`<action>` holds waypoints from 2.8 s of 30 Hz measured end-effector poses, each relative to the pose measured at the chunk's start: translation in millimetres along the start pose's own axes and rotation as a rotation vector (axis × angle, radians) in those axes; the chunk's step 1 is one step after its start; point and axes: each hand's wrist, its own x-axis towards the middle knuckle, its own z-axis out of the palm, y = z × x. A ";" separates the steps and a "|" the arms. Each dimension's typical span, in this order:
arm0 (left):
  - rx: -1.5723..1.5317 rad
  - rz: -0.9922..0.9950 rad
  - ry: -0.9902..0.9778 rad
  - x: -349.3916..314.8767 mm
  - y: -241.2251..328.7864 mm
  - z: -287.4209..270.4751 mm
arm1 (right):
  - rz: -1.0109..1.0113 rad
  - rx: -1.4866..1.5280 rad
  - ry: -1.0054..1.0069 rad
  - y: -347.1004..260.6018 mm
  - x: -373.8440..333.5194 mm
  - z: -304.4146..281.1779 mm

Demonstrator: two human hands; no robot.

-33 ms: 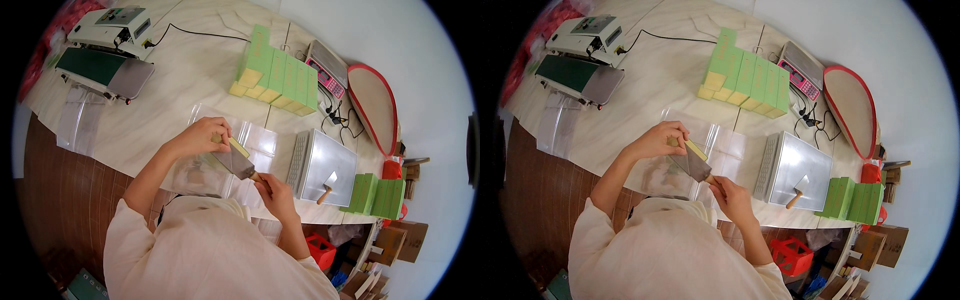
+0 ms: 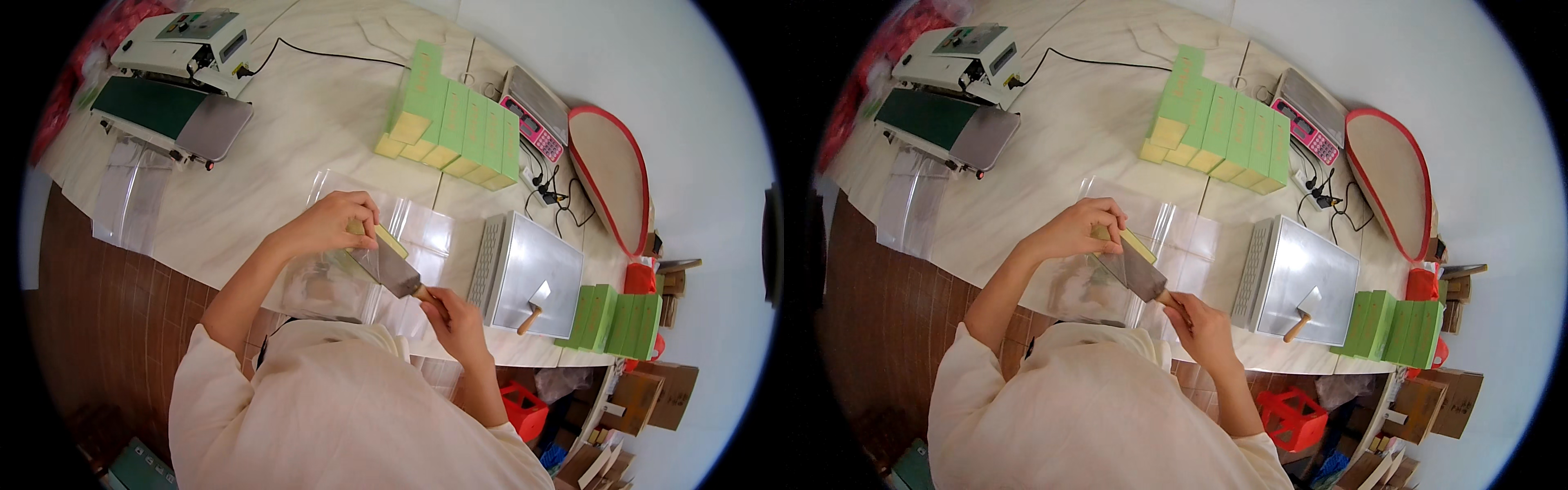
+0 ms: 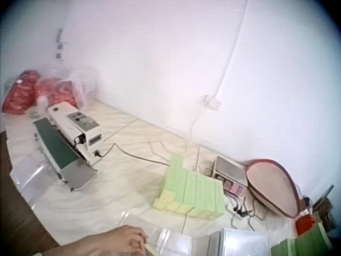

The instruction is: The person wraps a green rectangular box in a clear plastic sheet by folding the plastic over the box and then using a flat metal spatula to smooth and press the edges.

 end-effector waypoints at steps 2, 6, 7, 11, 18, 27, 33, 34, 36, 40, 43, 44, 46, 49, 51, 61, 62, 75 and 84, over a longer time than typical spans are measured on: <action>0.040 -0.004 -0.004 2.1 -0.6 0.8 | 0.009 0.016 -0.003 4.3 -12.5 -14.5; 0.116 -0.034 -0.007 6.7 1.3 2.1 | 0.130 0.036 -0.015 13.0 -35.9 -41.0; 0.120 -0.037 -0.009 7.7 0.6 2.2 | 0.132 0.057 -0.016 15.6 -37.9 -41.3; 0.168 -0.034 -0.014 9.5 -1.3 2.2 | 0.125 0.129 -0.063 12.1 -36.6 -33.2; 0.080 -0.032 0.052 9.9 0.1 4.0 | -0.084 0.111 -0.047 4.4 -1.2 7.3; -0.643 0.029 0.409 -6.4 -77.2 38.8 | 0.011 0.061 -0.037 4.9 6.1 7.8; -0.719 0.052 0.648 -4.8 -94.1 75.3 | -0.010 0.016 0.037 3.9 1.6 1.9; -0.700 0.050 0.665 -4.2 -98.4 75.0 | -0.019 0.010 0.042 5.0 -0.8 0.8; -0.673 0.066 0.656 0.7 -102.2 72.3 | -0.016 -0.016 0.040 9.7 -9.4 0.7; -0.592 0.059 0.682 6.3 -110.1 71.6 | 0.074 -0.076 0.004 7.8 -22.5 -1.0; -0.594 0.059 0.683 7.3 -114.8 71.2 | 0.088 -0.068 0.013 7.7 -32.5 -2.9; -0.594 0.057 0.686 7.4 -114.4 71.2 | 0.087 -0.078 0.011 8.3 -35.5 -3.9; -0.590 0.052 0.695 5.9 -113.9 70.5 | 0.080 -0.099 0.003 9.6 -40.9 -5.8; -0.605 0.060 0.692 5.3 -119.2 72.0 | 0.106 -0.073 -0.008 10.2 -43.0 -11.8; -0.566 0.063 0.669 8.2 -107.2 70.4 | 0.116 -0.029 0.025 10.2 -40.9 -9.8; -0.689 0.027 0.675 9.7 -100.0 70.9 | -0.115 -0.335 -0.047 -4.4 26.3 23.6; -0.686 0.026 0.680 8.9 -100.3 71.0 | -0.136 -0.399 -0.061 -6.1 30.0 24.4; -0.654 0.061 0.708 10.7 -102.3 72.0 | -0.148 -0.517 -0.112 -4.4 29.2 27.9; -0.726 0.056 0.753 11.9 -103.8 75.2 | -0.108 -0.567 -0.114 -13.6 30.1 35.9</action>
